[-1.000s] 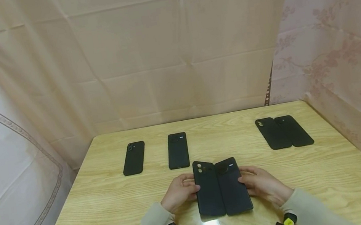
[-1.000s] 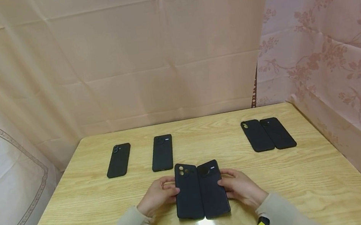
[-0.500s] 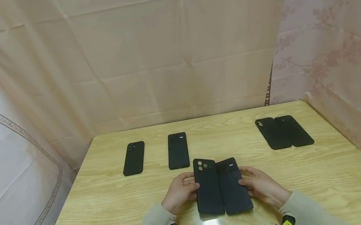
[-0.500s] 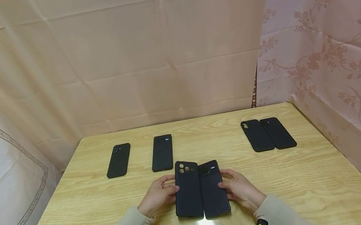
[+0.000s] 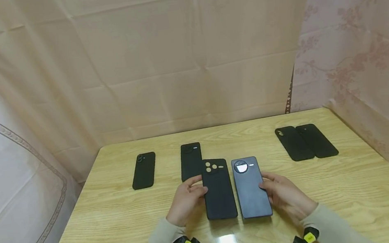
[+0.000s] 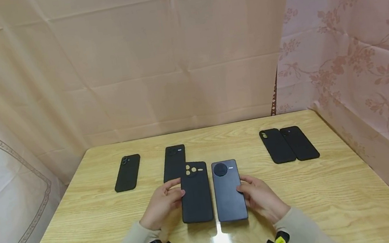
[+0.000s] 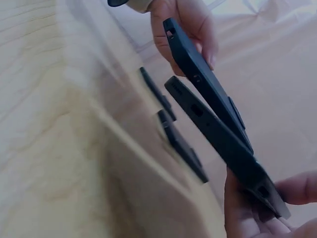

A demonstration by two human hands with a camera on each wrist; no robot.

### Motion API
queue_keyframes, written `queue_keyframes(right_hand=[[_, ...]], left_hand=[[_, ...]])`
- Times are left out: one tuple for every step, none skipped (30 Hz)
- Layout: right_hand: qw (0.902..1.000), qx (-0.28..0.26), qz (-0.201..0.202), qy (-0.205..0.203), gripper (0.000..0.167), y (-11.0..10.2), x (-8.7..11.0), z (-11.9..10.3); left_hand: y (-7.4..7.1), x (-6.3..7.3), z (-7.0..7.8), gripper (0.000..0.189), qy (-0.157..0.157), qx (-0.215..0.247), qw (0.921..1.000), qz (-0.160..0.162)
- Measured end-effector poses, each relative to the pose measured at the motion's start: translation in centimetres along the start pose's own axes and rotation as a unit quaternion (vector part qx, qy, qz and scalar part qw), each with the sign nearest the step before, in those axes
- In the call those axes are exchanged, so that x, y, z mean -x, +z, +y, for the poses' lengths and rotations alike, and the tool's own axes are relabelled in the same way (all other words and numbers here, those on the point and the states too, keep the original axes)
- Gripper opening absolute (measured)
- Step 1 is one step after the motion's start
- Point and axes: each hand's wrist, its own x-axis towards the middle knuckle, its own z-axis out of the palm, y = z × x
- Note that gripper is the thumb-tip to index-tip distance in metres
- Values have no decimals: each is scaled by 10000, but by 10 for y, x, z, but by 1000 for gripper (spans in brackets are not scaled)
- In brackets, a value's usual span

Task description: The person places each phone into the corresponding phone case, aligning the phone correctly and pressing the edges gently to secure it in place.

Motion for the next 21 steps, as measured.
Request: queue_keyframes(right_hand=[[10000,12,93,-7,62,1,0,-2],[9998,41,170,-1,62,2,1,-4],[9997,56,229,-1,61,4,1,-7],[9996,66,271,3,60,5,1,-9],[9997,41,260,-4,60,7,1,-11],[9998,0,220,-27,59,8,1,-13],[9998,-54,173,-59,58,9,1,-15],[9998,-112,162,-76,57,11,1,-18],[9997,-170,152,-104,56,13,1,-20],[9997,-169,122,-131,55,14,1,-22],[9997,-166,93,-169,55,16,2,-23],[9996,-165,64,-197,54,18,2,-25],[9996,-167,52,-231,54,19,2,-27],[9995,-165,35,-255,54,21,2,-28],[9994,-187,-4,-278,54,23,2,-30],[9993,-234,-38,-296,53,25,2,-31],[9990,-316,-66,-320,52,27,2,-33],[9987,-390,-85,-332,51,28,1,-35],[9983,-453,-100,-341,51,31,1,-37],[9980,-521,-108,-340,51,33,1,-39],[9975,-603,-121,-340,51,35,1,-41]], left_hand=[[0,0,2,49,14,75,10000,11],[-1,0,4,50,33,149,9999,5],[-1,0,6,50,51,232,9997,-2],[-1,1,8,50,89,281,9996,-4],[-2,1,10,50,130,316,9994,-2],[-2,1,12,51,174,344,9993,-7],[-3,1,15,51,217,351,9991,-5],[-3,2,17,51,258,366,9990,-1],[-3,2,20,51,289,375,9989,12],[-3,2,22,51,322,388,9987,22],[-4,3,25,51,370,385,9986,25],[-4,3,28,51,381,424,9984,40],[-4,4,30,52,390,453,9982,70],[-4,4,33,52,434,486,9978,73],[-3,5,35,52,449,537,9975,89],[-3,5,38,52,464,583,9972,102],[-3,5,40,52,479,624,9968,105],[-3,5,42,51,475,678,9965,113],[-3,6,44,51,491,698,9963,106],[-3,6,46,51,511,724,9960,94],[-2,6,48,51,505,759,9958,87]])
